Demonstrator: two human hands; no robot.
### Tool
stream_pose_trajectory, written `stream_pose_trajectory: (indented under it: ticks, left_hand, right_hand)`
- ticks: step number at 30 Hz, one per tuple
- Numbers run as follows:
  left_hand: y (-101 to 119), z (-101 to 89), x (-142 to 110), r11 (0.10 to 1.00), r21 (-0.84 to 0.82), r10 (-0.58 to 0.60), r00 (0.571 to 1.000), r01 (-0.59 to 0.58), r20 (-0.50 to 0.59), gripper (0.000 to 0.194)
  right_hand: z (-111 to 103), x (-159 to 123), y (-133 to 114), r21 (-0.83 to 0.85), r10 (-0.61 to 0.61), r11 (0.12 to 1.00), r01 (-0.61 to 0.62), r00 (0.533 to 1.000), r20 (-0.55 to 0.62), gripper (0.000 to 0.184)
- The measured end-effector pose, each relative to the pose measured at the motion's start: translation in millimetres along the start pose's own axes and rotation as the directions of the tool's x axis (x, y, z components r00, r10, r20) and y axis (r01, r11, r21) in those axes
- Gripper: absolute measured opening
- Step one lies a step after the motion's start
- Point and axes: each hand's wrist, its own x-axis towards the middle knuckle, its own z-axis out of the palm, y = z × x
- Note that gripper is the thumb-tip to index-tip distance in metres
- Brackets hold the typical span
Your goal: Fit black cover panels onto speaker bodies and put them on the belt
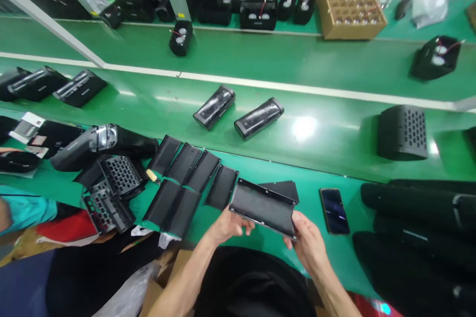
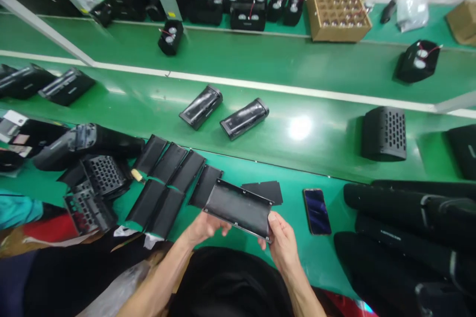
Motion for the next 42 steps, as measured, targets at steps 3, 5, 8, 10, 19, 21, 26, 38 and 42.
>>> stream_pose_trajectory:
  ticks: [3,5,8,10,19,21,26,38,42]
  left_hand:
    - [-1.9,7.4,17.6,0.994,0.098,0.040,0.999,-0.042,0.019,0.081]
    - [1.4,8.5,27.5,0.990,0.091,0.105,0.995,-0.104,-0.002,0.079]
    - [11.0,-0.6,34.4,0.973,-0.021,0.228,0.970,-0.230,-0.078,0.076]
    - [19.6,-11.2,33.0,0.955,-0.099,0.270,0.956,-0.281,-0.109,0.069]
    - [29.5,-38.2,16.9,0.931,-0.242,0.253,0.960,-0.274,-0.117,0.064]
    - [22.6,-43.9,12.3,0.934,-0.240,0.236,0.962,-0.265,-0.140,0.064]
    - [20.4,-50.5,3.6,0.929,-0.300,0.195,0.976,-0.215,-0.094,0.068]
    - [41.8,-18.5,36.7,0.901,-0.422,0.178,0.973,-0.100,0.150,0.085]
    - [40.8,-13.3,31.6,0.900,-0.424,0.175,0.974,-0.098,0.146,0.086]
  right_hand:
    - [14.3,9.1,0.5,-0.046,-0.028,0.999,0.030,0.999,0.030,0.049]
    - [17.6,22.1,-5.8,-0.121,-0.015,0.992,0.028,0.994,0.112,0.050]
    - [19.9,63.1,-43.1,-0.412,-0.081,0.902,0.129,0.988,0.132,0.062]
    - [31.1,106.3,-84.5,-0.602,-0.251,0.758,0.253,0.964,0.089,0.072]
    - [162.9,267.1,-133.1,-0.840,-0.544,0.434,0.325,0.838,0.043,0.068]
    - [150.3,265.8,-119.6,-0.842,-0.557,0.417,0.342,0.828,0.060,0.069]
    - [49.1,233.8,-111.9,-0.806,-0.547,0.509,0.303,0.837,-0.030,0.067]
    - [8.8,232.7,-99.4,-0.471,-0.324,0.882,0.020,0.753,-0.573,0.130]
    - [-7.5,180.2,-125.2,-0.374,-0.338,0.909,0.185,0.851,-0.402,0.119]
